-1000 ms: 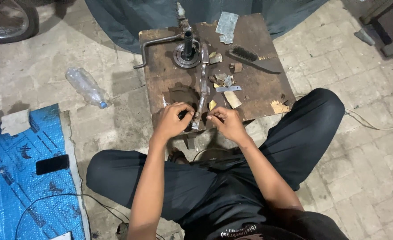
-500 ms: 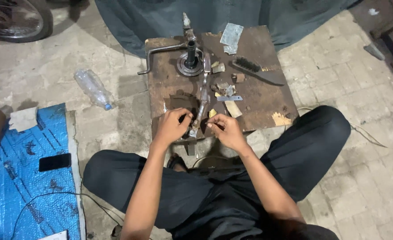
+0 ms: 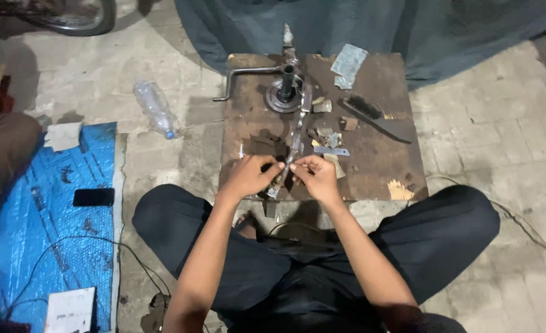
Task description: The person sits on the floor and scrubs a metal rod with a dark cloth. They rotate the rod to clean different sections and occasionally wipe the cloth on the workbench.
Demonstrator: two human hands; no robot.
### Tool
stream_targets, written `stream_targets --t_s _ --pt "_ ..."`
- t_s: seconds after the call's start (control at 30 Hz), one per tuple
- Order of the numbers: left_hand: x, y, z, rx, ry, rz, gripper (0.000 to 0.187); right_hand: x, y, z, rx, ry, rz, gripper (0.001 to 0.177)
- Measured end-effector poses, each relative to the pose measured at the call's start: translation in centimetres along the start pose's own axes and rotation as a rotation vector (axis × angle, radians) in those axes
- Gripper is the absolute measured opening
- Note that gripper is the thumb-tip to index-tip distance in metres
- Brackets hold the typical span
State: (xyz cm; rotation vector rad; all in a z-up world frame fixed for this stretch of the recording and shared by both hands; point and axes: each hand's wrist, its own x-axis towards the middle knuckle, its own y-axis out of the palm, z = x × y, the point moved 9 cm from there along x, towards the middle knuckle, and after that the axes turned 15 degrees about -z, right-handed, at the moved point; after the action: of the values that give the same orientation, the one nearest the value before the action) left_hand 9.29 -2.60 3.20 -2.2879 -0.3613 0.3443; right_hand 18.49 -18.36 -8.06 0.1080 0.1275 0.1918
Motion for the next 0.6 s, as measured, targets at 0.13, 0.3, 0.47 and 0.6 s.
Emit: stream_targets --t_s 0.13,0.3,0.47,0.6 --pt "0.0 0.1 -0.9 0.061 0.002 0.051 0.047 -1.2 0.6 0.3 0.060 0.074 0.046 0.018" --pt "-0.2 1.2 -1.4 0.013 0.000 0.096 0.076 -0.6 0.1 -0.5 0.134 0.076 0.016 0.016" --pt "0.4 2.0 -0.4 0.044 0.014 0.076 0.050 -1.7 0.5 0.6 0.011 -0.001 -0.048 0.017" --pt "0.6 2.2 -0.2 0.116 0.026 0.066 0.048 -3.0 0.2 2.6 -0.055 -0.077 -0.129 0.014"
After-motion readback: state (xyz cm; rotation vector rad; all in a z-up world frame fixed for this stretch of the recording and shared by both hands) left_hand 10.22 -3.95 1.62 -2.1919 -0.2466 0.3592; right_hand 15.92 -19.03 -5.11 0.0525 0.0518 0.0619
